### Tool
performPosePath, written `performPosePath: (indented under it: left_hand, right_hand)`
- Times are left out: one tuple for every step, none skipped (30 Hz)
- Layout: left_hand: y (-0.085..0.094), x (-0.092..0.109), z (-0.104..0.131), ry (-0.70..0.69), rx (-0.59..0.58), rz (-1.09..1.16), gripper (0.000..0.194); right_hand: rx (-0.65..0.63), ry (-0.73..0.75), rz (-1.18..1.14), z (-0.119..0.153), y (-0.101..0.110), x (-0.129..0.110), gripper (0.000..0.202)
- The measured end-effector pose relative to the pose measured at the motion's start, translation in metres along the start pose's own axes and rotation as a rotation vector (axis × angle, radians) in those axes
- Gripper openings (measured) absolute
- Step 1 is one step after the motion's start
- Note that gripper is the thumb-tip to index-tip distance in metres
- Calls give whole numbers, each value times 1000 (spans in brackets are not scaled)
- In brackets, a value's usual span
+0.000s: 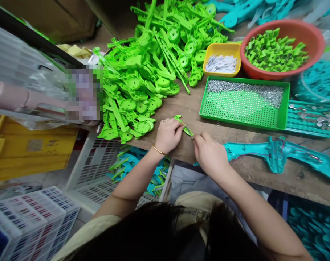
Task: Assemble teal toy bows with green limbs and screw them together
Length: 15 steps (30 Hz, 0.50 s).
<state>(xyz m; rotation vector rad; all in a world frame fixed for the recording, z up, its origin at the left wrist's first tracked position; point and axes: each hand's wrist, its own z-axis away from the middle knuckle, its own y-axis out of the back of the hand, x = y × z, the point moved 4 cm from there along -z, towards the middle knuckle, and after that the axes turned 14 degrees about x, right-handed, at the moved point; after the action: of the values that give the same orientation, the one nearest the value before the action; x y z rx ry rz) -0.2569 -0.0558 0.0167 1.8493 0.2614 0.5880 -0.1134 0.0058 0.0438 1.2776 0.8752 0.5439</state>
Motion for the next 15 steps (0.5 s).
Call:
performPosePath:
  left_hand:
    - [1, 2, -1, -24, -23, -29, 20]
    - [1, 4, 0, -49, -37, -59, 21]
    - [1, 7, 1, -71, -41, -89, 22]
    - [0, 9, 3, -94, -35, -118, 24]
    - [-1, 13, 6, -120, -20, -145, 25]
    - [-3, 16, 11, -151, 2, -169, 27]
    - [-5, 19, 16, -185, 28, -190, 29]
    - [-7, 21, 21, -218, 54, -206, 31]
    - [-9, 22, 26, -247, 76, -215, 33]
    - [-10, 21, 30, -268, 89, -211, 36]
    - [-10, 18, 34, -280, 93, -188, 37]
    - [-10, 13, 36, -282, 95, -142, 38]
    - [-9, 8, 36, -273, 106, -78, 38]
    - [-8, 2, 35, -257, 133, -5, 36]
    - [-6, -3, 34, -240, 173, 69, 34]
  right_hand:
    - [16, -1, -11, 0, -4, 3, 36]
    - [35, 5, -20, -1, -9, 5, 36]
    - [54, 17, -28, -1, -12, 7, 37]
    - [72, 34, -35, -1, -15, 7, 37]
    - [84, 54, -43, -1, -18, 7, 37]
    - [89, 73, -48, -1, -19, 7, 37]
    - [89, 86, -50, 0, -20, 7, 37]
    - [85, 93, -45, 0, -21, 6, 37]
    - [81, 95, -39, 1, -21, 6, 37]
    - [76, 96, -35, 1, -21, 6, 38]
    - [73, 95, -36, 1, -21, 6, 38]
    - [71, 91, -42, 1, -21, 6, 38]
    - [69, 86, -52, 1, -21, 7, 37]
    - [68, 79, -66, 1, -20, 8, 36]
    - [67, 71, -80, 0, -20, 9, 36]
